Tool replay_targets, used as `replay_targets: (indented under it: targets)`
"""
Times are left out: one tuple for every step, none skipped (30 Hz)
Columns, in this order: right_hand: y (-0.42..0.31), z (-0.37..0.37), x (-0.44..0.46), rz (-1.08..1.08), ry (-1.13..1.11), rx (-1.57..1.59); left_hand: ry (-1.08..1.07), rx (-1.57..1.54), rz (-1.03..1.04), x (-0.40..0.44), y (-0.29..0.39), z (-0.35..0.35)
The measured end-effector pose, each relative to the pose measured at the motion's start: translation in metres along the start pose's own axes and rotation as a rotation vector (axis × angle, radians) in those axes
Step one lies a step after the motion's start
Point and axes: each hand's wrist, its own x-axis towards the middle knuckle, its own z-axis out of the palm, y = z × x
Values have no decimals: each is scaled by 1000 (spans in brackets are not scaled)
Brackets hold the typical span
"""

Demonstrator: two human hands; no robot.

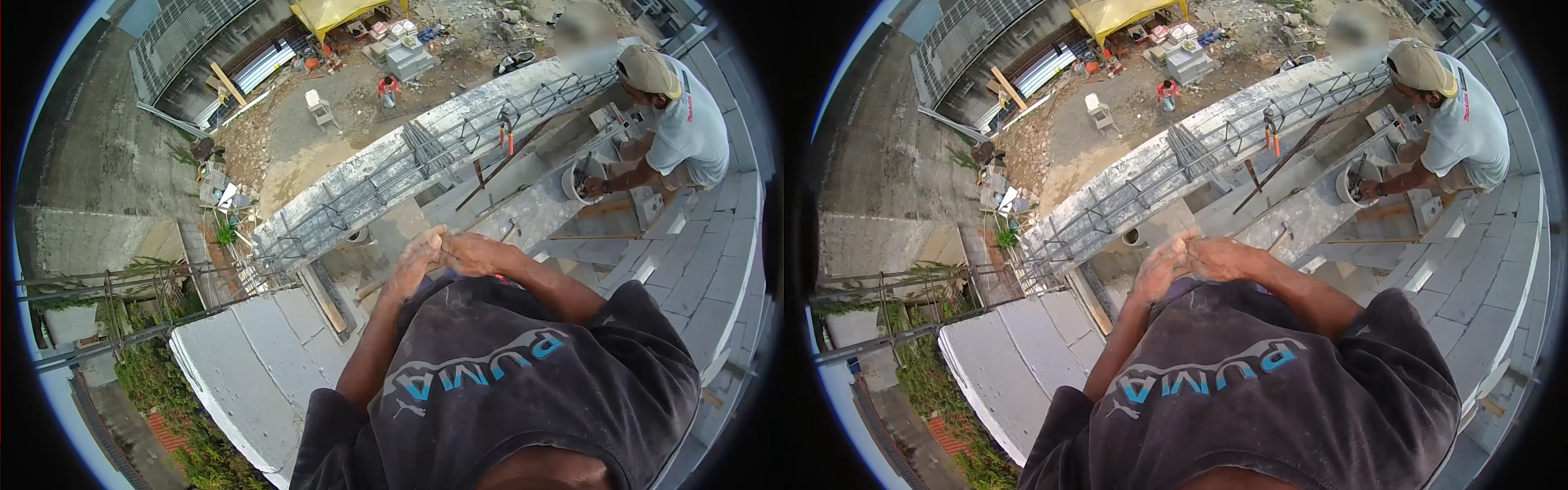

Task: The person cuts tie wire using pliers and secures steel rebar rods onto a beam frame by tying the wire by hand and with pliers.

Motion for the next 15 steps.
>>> replay_targets:
  targets:
    - [2,9,1,42,-143,-56,-65,41,-17,0,2,-3]
    - [9,20,1,-24,-149,-27,-46,122,-40,-1,0,-5]
    - [9,27,1,-91,-156,2,-25,204,-62,-2,-2,-6]
    - [9,33,1,-159,-162,32,-3,286,-84,-2,-5,-8]
    - [8,37,-4,19,-150,134,38,366,-46,-1,-12,-11]
    - [12,45,-4,-35,-98,149,79,444,-12,1,-24,-14]
    - [20,56,-5,-86,-45,166,120,521,21,-1,-28,-14]
    - [26,67,-7,-136,10,185,122,582,43,-4,-30,-16]
    - [23,75,-9,-87,68,252,124,644,68,-9,-23,-12]
    - [19,82,-8,-41,126,317,127,708,97,-13,-15,-10]
    - [16,86,-6,2,183,382,115,709,90,-17,-7,-8]
    - [10,85,-5,62,178,457,107,710,82,-20,1,-7]
    - [3,83,-5,123,170,533,100,709,70,-23,4,-9]
    - [-1,81,-5,188,168,610,141,699,94,-24,4,-14]
    - [4,81,-2,241,123,730,170,687,118,-21,1,-19]
